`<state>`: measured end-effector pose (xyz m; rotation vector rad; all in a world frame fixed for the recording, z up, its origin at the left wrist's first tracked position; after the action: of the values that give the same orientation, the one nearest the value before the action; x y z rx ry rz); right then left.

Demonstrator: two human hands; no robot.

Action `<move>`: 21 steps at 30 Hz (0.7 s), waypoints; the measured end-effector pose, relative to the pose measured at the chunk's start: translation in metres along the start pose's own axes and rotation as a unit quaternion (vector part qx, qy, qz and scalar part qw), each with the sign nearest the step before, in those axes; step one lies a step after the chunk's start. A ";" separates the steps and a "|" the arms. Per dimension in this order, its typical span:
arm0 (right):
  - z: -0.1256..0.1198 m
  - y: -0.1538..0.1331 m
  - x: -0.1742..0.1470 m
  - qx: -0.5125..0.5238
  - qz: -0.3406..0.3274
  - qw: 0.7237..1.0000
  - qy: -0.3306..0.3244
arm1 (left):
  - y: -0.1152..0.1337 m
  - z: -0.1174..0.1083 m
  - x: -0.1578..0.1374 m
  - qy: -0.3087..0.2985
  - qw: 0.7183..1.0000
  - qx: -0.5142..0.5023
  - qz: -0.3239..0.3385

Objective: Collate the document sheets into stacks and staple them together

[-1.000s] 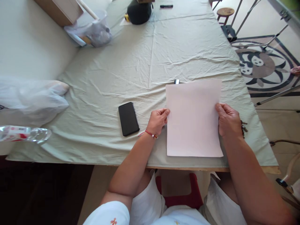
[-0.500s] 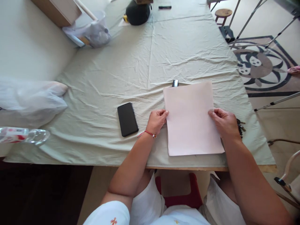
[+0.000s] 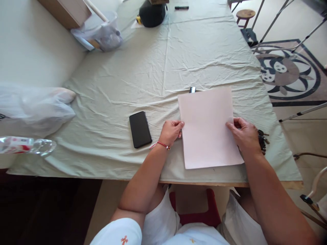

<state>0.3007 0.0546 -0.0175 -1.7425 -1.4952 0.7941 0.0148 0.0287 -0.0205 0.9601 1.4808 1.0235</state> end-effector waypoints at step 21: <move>0.001 -0.016 -0.018 -0.280 -0.101 0.950 0.094 | 0.004 0.002 -0.001 0.038 0.999 0.010 -0.021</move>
<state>0.2881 0.0380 -0.0045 -1.9463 -1.8420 0.0842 0.0173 0.0293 -0.0162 0.9082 1.5696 1.0263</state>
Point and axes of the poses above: each hand's wrist, its own x-axis towards the middle knuckle, its own z-axis out of the palm, y = z × x, the point moved 2 cm from there along x, towards the middle knuckle, and after that the axes turned 1 degree about z, right-handed, at the moved point
